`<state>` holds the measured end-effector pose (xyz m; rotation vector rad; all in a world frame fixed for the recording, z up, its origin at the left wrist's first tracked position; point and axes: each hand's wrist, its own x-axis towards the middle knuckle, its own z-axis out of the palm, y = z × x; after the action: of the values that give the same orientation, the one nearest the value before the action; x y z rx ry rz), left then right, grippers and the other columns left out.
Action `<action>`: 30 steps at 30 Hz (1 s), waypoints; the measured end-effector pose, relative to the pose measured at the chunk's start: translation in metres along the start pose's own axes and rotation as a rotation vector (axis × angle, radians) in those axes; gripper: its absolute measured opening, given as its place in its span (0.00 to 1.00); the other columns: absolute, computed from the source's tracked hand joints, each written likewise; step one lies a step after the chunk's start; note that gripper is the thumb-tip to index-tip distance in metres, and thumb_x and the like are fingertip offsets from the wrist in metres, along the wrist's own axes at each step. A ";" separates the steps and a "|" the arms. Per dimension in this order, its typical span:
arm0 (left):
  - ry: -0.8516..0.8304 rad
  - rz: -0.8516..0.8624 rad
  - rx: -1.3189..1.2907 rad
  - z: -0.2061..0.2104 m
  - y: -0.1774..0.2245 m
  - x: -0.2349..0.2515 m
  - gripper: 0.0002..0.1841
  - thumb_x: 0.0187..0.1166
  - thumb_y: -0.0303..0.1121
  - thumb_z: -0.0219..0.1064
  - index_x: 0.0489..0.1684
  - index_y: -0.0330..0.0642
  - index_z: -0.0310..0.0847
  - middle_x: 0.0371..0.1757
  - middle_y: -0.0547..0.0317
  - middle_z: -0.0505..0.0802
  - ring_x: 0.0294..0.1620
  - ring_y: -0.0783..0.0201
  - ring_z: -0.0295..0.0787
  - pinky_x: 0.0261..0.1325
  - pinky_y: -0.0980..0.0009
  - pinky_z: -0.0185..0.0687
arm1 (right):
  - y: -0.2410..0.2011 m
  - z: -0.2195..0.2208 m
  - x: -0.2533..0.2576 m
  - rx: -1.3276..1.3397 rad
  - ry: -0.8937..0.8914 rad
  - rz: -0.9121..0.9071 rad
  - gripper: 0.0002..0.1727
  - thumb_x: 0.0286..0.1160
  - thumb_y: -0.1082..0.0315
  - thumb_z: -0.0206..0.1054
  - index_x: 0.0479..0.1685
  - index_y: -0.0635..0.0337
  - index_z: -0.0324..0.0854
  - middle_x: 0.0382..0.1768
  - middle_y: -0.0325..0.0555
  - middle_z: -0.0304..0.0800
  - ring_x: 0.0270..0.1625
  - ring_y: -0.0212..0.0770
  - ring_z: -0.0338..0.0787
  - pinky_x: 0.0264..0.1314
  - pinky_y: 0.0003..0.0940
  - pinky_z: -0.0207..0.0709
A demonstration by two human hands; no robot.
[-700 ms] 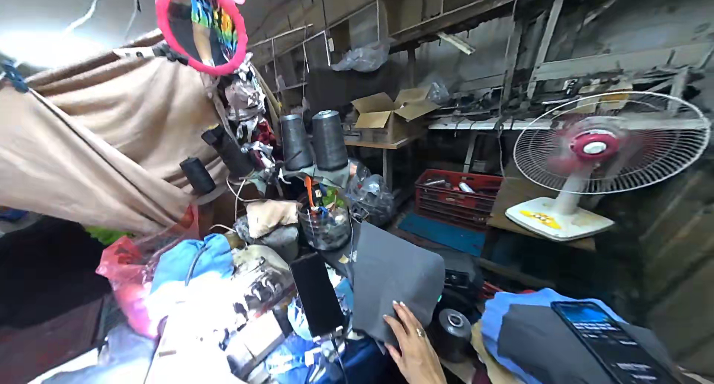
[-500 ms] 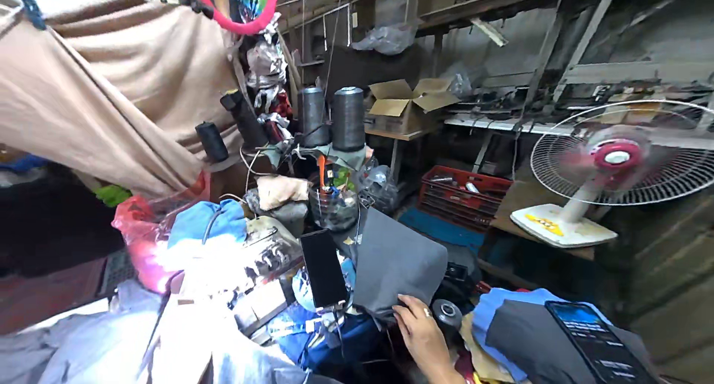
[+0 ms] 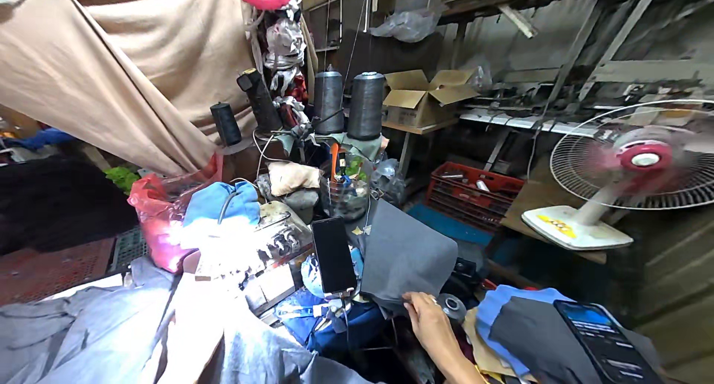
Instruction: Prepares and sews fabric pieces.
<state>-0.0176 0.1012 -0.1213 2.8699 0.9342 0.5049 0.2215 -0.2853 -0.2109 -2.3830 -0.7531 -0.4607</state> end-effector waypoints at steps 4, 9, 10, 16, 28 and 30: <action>-0.035 -0.002 -0.013 -0.010 0.008 0.001 0.24 0.89 0.49 0.53 0.72 0.47 0.84 0.75 0.42 0.85 0.79 0.35 0.77 0.78 0.30 0.63 | 0.002 0.005 0.002 -0.044 0.037 -0.065 0.07 0.71 0.81 0.66 0.35 0.69 0.91 0.38 0.63 0.89 0.48 0.65 0.91 0.52 0.57 0.85; -0.006 -0.024 0.003 -0.001 0.003 0.003 0.26 0.89 0.52 0.51 0.74 0.49 0.82 0.76 0.43 0.85 0.79 0.37 0.77 0.77 0.31 0.65 | 0.004 0.002 0.006 -0.026 0.002 -0.044 0.01 0.66 0.80 0.73 0.32 0.69 0.89 0.39 0.61 0.89 0.48 0.63 0.91 0.52 0.55 0.85; -0.020 -0.024 0.004 -0.004 0.004 0.002 0.26 0.89 0.52 0.50 0.76 0.48 0.80 0.76 0.42 0.84 0.79 0.36 0.77 0.77 0.30 0.65 | 0.003 0.000 0.007 -0.020 -0.008 -0.043 0.01 0.65 0.80 0.74 0.31 0.68 0.90 0.38 0.61 0.90 0.48 0.63 0.91 0.53 0.55 0.85; -0.003 -0.034 -0.086 -0.011 0.011 0.003 0.27 0.88 0.53 0.52 0.75 0.48 0.81 0.78 0.47 0.83 0.83 0.41 0.74 0.83 0.35 0.60 | 0.002 -0.043 0.047 -0.009 -0.398 0.004 0.10 0.78 0.68 0.69 0.42 0.67 0.92 0.47 0.63 0.92 0.59 0.65 0.88 0.70 0.64 0.75; 0.344 -0.040 -0.770 -0.019 0.109 -0.066 0.15 0.81 0.29 0.65 0.51 0.20 0.85 0.41 0.38 0.94 0.40 0.56 0.93 0.50 0.61 0.89 | -0.049 -0.178 0.173 -0.104 0.104 -0.485 0.03 0.69 0.73 0.77 0.32 0.63 0.89 0.33 0.52 0.89 0.44 0.58 0.89 0.50 0.62 0.80; 0.145 0.029 -1.051 -0.011 0.139 -0.072 0.12 0.83 0.29 0.66 0.47 0.26 0.88 0.36 0.52 0.95 0.34 0.70 0.93 0.43 0.71 0.92 | -0.057 -0.166 0.152 -0.064 0.059 -0.519 0.04 0.69 0.70 0.76 0.32 0.61 0.89 0.33 0.50 0.89 0.44 0.56 0.90 0.49 0.60 0.82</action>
<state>0.0019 -0.0537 -0.1069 1.9027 0.4154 0.8790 0.2817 -0.2900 0.0128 -2.2015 -1.3518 -0.7691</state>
